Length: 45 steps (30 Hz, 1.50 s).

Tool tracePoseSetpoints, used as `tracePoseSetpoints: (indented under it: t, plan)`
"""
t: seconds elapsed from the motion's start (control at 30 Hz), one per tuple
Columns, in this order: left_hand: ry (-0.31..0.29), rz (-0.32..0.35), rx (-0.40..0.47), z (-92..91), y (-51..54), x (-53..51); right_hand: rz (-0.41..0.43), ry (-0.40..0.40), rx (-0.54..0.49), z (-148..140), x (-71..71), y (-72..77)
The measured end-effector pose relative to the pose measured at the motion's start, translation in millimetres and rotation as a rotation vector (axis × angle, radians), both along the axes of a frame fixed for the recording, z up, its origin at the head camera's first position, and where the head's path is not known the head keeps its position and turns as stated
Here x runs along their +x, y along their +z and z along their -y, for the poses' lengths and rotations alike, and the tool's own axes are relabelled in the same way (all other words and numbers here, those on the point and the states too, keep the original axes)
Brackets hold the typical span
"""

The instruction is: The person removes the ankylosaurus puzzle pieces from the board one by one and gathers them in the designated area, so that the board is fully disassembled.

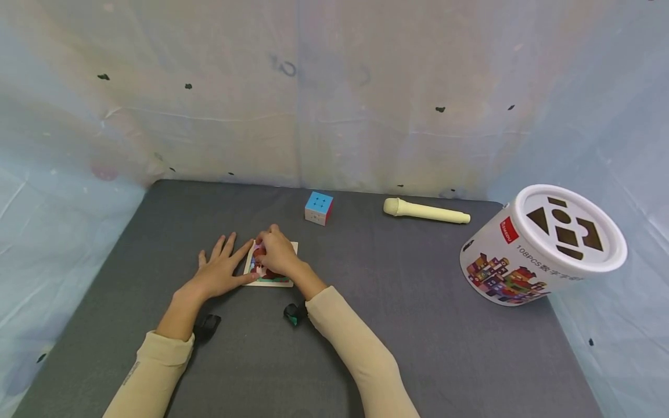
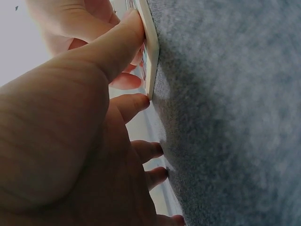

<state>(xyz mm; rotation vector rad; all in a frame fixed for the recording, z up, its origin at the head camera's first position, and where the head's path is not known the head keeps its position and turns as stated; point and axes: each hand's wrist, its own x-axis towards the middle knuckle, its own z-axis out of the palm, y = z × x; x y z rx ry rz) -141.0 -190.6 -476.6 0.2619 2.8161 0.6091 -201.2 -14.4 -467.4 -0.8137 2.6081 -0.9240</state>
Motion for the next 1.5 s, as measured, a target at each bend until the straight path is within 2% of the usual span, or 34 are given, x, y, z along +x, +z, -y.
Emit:
tracePoseSetpoints:
  t: [0.67, 0.87, 1.23, 1.5]
  plan:
    - [-0.001, -0.008, 0.002, 0.7, -0.4, -0.2, 0.002, -0.016, -0.021, 0.5, -2.1, -3.1]
    - [-0.002, -0.006, -0.002, 0.5, -0.7, -0.6, 0.0, -0.018, -0.08, -0.5, -1.9, -5.3]
    - [0.001, -0.005, -0.001, 0.5, -0.7, -1.1, 0.017, -0.099, -0.195, -1.1, -2.5, -8.3]
    - [-0.002, -0.003, -0.007, 0.5, -1.8, -1.1, 0.018, -0.143, -0.22, 0.1, -2.0, -11.2]
